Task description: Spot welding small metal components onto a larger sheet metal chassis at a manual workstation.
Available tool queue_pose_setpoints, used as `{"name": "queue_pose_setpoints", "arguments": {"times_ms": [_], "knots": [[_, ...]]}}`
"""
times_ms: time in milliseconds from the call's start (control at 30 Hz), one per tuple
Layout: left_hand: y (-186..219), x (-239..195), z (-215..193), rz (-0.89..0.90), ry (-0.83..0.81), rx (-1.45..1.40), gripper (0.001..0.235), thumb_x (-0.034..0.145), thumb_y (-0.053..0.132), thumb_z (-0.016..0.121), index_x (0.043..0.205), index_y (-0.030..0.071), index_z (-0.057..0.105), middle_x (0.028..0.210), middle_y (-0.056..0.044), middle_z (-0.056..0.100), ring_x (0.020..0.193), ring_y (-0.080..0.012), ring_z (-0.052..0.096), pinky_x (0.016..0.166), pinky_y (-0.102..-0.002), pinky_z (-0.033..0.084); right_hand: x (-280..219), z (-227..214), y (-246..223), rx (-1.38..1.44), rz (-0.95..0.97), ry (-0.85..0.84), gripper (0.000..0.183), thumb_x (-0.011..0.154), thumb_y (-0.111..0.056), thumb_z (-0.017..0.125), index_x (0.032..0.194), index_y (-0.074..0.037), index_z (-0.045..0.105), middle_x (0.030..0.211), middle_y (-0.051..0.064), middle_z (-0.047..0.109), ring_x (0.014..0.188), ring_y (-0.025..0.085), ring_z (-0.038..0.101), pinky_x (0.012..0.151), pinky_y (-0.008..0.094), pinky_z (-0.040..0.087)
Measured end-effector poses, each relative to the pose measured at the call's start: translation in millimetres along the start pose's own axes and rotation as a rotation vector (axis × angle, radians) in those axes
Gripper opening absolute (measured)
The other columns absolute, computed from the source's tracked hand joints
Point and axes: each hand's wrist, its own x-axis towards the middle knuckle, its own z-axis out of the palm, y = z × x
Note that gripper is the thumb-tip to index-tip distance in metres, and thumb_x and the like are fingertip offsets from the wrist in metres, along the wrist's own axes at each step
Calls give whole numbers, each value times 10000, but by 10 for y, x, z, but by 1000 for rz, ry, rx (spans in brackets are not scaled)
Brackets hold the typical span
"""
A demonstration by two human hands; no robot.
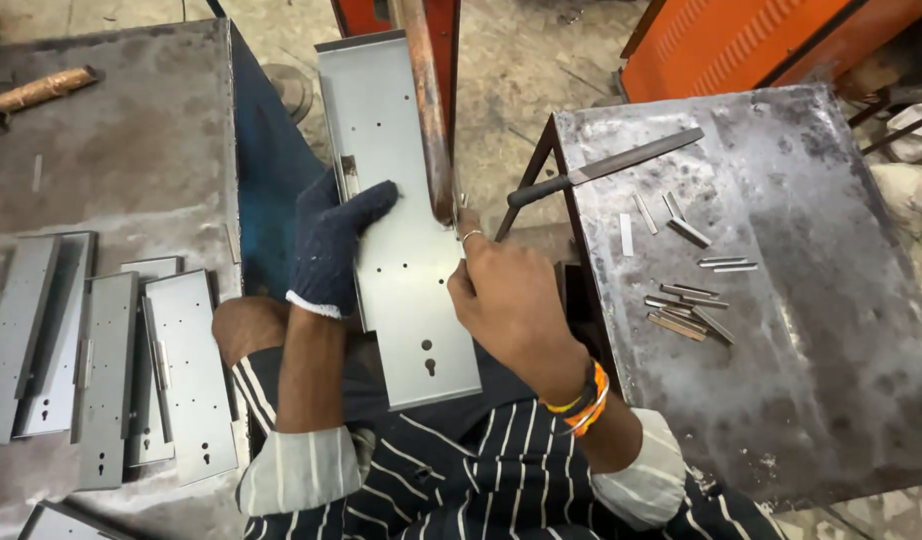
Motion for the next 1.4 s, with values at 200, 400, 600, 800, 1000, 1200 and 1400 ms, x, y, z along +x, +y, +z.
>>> {"name": "queue_pose_setpoints", "arguments": {"times_ms": [200,400,600,800,1000,1200,1400], "knots": [[35,25,-4,-10,8,-15,257,854,30,746,1101,-35,723,942,-97,766,798,-158,726,735,-297,597,50,-1,-35,27,50,-28,252,884,-162,631,1054,23,658,668,217,674,634,421,679,639,543,528],[-99,-27,-109,28,-35,-5,280,886,54,745,1154,-20,714,967,-68,743,825,-135,681,742,-296,565,-61,-55,-151,10,8,23,418,892,-151,623,1253,58,627,655,218,674,603,421,670,579,538,520],[-154,-296,-80,91,-99,52,341,875,85,746,1199,1,683,1030,-47,751,892,-108,695,785,-279,577,-360,46,-140,-20,10,41,448,900,-177,618,1282,57,623,638,197,678,558,404,666,534,525,514],[-174,-630,-180,80,-2,105,328,903,103,753,1200,-24,691,1009,-82,741,855,-115,670,749,-274,561,-329,-38,-278,-66,80,60,390,954,-440,659,980,-56,725,611,203,667,580,409,677,545,530,516],[-535,-1081,-833,167,388,248,378,870,64,757,1228,-39,688,1049,-87,753,876,-129,675,776,-285,554,-257,779,-341,-88,-177,-129,411,956,-391,634,690,-95,738,645,193,676,623,397,691,606,529,527],[-1429,-2192,-2511,67,983,341,336,851,65,800,1153,-57,718,994,-105,745,826,-164,664,763,-319,554,-654,1040,-826,365,-448,-596,308,909,-327,681,750,-67,732,670,167,675,670,386,675,583,508,480],[-1475,-3672,-3588,-157,1347,413,392,917,275,842,1111,-52,748,942,-77,746,813,-119,634,750,-286,531,-707,1094,-1092,500,-423,-775,271,928,-309,671,834,-69,751,599,153,631,551,335,635,540,459,439]]}}
